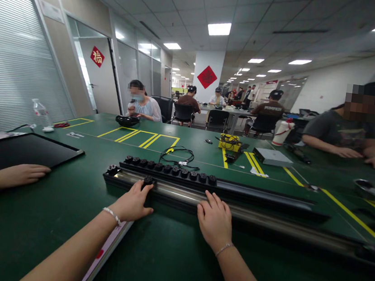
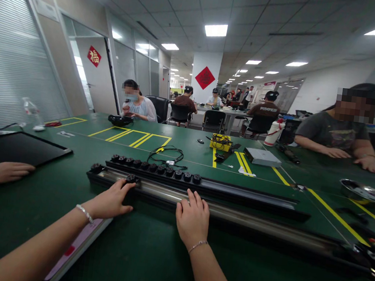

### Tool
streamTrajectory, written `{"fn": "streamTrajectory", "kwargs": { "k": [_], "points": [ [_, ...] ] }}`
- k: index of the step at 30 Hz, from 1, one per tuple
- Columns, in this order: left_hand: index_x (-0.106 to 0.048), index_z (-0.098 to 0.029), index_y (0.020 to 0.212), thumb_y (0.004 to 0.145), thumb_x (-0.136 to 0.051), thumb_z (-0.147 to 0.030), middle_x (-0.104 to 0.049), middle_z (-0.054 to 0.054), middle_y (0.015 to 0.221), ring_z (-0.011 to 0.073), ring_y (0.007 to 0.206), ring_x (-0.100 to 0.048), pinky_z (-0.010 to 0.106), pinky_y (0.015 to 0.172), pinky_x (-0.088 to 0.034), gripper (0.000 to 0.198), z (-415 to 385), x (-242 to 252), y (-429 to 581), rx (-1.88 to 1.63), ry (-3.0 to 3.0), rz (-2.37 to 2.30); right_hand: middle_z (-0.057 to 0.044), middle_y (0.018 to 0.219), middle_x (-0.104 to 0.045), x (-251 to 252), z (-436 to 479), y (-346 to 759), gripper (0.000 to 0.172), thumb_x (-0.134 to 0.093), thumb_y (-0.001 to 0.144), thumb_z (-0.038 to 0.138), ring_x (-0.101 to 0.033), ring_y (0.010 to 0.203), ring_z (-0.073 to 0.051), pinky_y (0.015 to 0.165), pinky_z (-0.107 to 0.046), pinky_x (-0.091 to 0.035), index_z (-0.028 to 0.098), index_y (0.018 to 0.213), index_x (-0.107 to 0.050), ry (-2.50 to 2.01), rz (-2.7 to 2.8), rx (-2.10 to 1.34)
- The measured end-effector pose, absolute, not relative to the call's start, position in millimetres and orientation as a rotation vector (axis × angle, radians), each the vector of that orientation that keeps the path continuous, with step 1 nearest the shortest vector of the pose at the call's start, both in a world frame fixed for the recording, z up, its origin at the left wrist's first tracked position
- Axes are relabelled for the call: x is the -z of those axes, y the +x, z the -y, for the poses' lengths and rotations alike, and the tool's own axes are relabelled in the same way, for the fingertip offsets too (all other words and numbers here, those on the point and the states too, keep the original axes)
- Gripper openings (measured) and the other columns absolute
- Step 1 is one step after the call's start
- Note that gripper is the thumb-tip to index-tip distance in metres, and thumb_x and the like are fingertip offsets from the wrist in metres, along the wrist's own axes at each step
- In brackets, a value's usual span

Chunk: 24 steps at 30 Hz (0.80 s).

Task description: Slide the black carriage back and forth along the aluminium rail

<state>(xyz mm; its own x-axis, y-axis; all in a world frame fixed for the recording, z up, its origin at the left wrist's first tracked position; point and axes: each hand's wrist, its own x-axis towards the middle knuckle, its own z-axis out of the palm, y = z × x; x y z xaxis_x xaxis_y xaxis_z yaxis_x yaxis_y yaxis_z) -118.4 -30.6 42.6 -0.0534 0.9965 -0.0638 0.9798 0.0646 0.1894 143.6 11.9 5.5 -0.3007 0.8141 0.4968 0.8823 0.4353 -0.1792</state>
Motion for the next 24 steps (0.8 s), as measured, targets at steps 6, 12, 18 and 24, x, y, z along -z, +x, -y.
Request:
{"fn": "streamTrajectory", "kwargs": {
  "k": [6, 12, 18, 24],
  "points": [
    [-0.031, -0.012, 0.132, 0.063, -0.056, -0.049, -0.026, 0.020, 0.140, 0.0335, 0.133, -0.019, 0.039, 0.106, -0.024, 0.083, 29.0, -45.2, -110.9, -0.124, 1.995, -2.195, -0.003, 0.129, -0.050, -5.8, -12.1, 143.9, 0.036, -0.031, 0.089, 0.035, -0.039, 0.122, -0.022, 0.097, -0.040, -0.026, 0.024, 0.084, -0.065, -1.433, 2.182, 0.168],
    [-0.031, -0.012, 0.132, 0.062, -0.056, -0.050, -0.026, 0.021, 0.141, 0.0349, 0.133, -0.017, 0.042, 0.106, -0.023, 0.083, 28.6, -46.5, -108.2, -0.129, 1.984, -2.179, -0.003, 0.129, -0.050, -6.6, -11.6, 144.1, 0.035, -0.032, 0.089, 0.033, -0.040, 0.121, -0.021, 0.097, -0.039, -0.026, 0.024, 0.084, -0.065, -1.443, 2.182, 0.164],
    [-0.032, -0.012, 0.133, 0.063, -0.057, -0.051, -0.026, 0.022, 0.140, 0.0385, 0.132, -0.016, 0.045, 0.106, -0.021, 0.084, 28.7, -46.0, -104.2, -0.091, 2.012, -2.189, -0.003, 0.130, -0.050, -5.2, -12.1, 144.5, 0.036, -0.031, 0.089, 0.034, -0.039, 0.122, -0.022, 0.097, -0.040, -0.026, 0.025, 0.084, -0.065, -1.434, 2.179, 0.169],
    [-0.031, -0.013, 0.134, 0.062, -0.057, -0.051, -0.026, 0.021, 0.140, 0.0385, 0.132, -0.016, 0.043, 0.106, -0.022, 0.085, 29.0, -47.2, -103.9, -0.089, 2.005, -2.185, -0.003, 0.129, -0.051, -4.7, -12.5, 144.5, 0.035, -0.032, 0.089, 0.034, -0.039, 0.121, -0.021, 0.097, -0.040, -0.026, 0.025, 0.084, -0.065, -1.442, 2.174, 0.160]
  ]
}}
